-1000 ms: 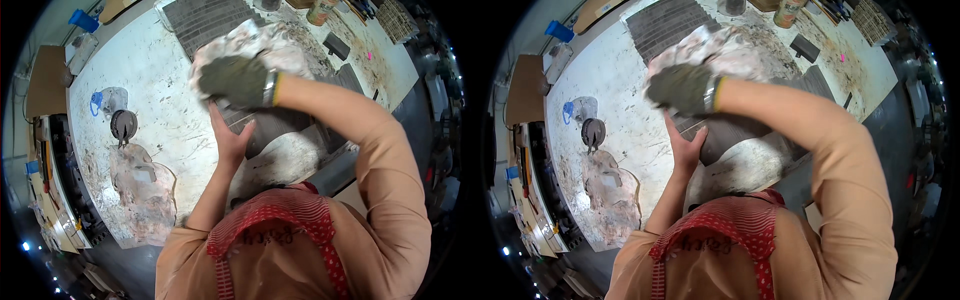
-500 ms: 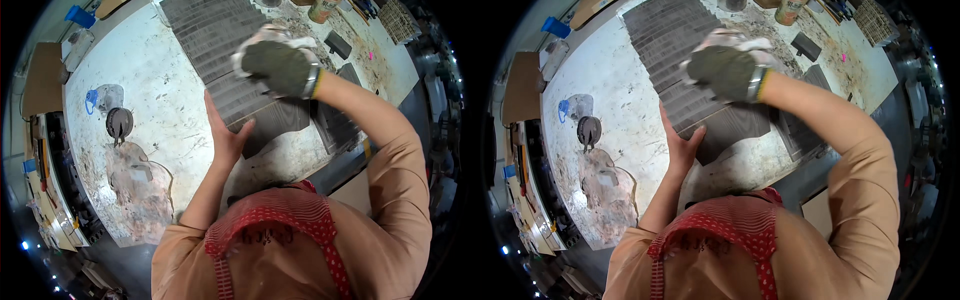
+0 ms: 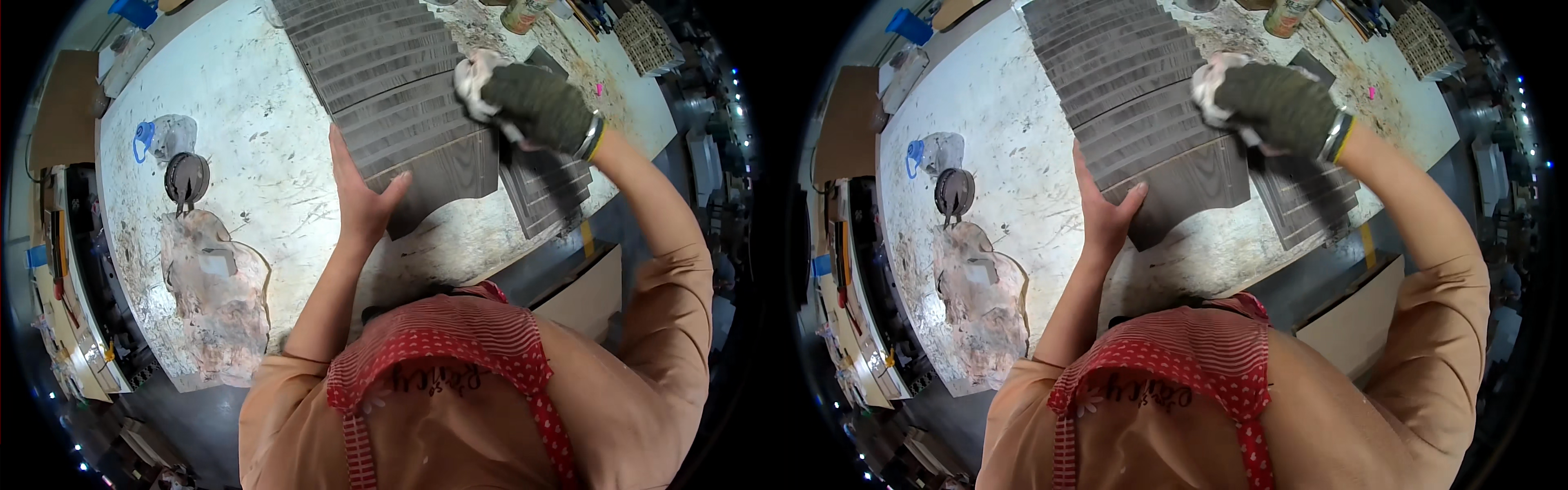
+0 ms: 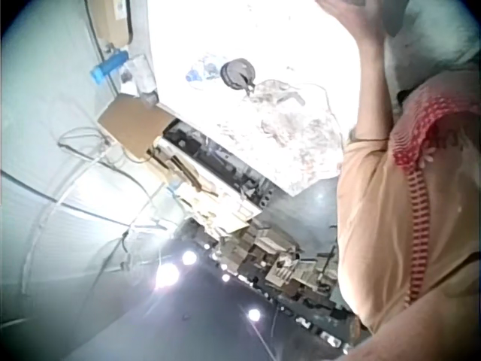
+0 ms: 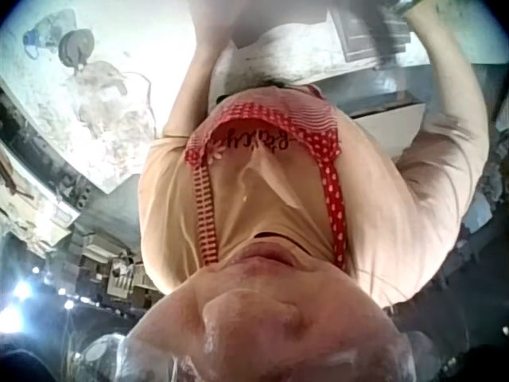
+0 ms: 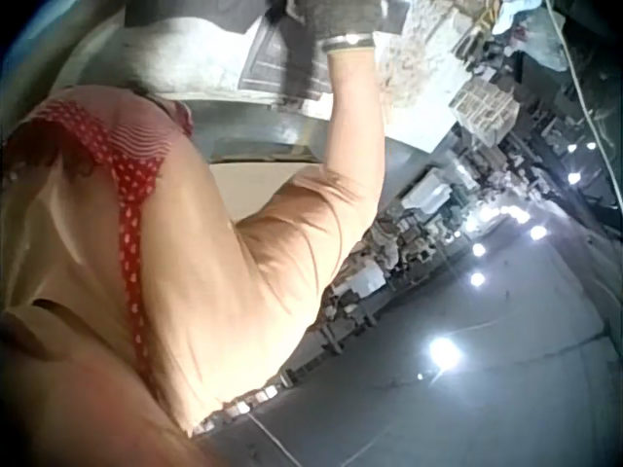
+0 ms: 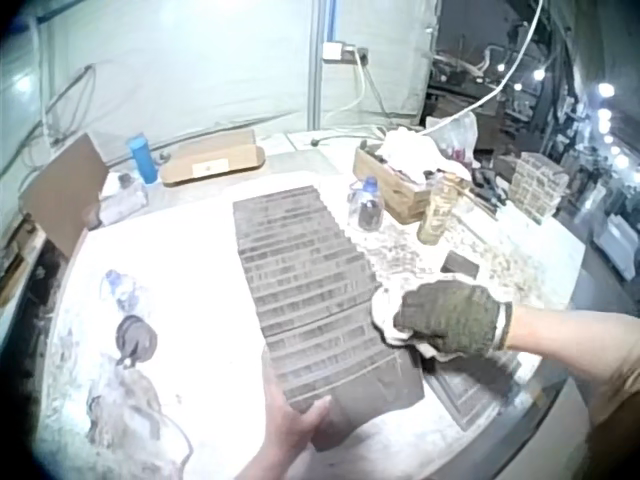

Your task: The person picks up wooden slats from a table, wipes them with a cloth, and places them in a stack.

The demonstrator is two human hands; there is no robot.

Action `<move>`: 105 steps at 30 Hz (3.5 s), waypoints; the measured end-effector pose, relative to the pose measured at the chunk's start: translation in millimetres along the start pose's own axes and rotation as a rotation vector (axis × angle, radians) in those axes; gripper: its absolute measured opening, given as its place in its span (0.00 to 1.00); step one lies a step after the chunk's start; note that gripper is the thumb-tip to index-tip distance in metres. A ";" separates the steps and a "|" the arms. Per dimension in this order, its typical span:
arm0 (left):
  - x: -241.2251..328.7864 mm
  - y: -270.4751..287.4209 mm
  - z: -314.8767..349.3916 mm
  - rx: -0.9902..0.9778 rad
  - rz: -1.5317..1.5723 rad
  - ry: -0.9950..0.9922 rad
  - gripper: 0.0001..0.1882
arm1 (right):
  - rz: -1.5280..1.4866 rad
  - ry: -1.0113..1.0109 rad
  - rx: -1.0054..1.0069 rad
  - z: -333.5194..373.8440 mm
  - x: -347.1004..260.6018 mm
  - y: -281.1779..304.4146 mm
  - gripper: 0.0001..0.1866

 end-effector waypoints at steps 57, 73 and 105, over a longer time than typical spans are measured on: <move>8.1 -1.4 -44.8 -0.051 0.270 0.131 0.51 | 0.044 -0.046 0.344 -96.6 -5.3 -9.4 0.14; 11.1 8.0 -48.9 -0.079 0.315 0.271 0.51 | 0.177 -0.480 0.055 24.7 120.8 7.3 0.16; -6.6 5.0 -80.4 0.012 0.469 0.310 0.47 | 0.059 -0.303 0.188 -25.0 99.3 34.3 0.22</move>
Point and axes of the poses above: each hand's wrist, its own z-axis away from the middle knuckle, its own y-axis out of the back of the hand, x = y × z, the point moved 10 cm from there along -z, towards the middle knuckle, and after that the axes turned 5 degrees about z, right-handed, at the moved point
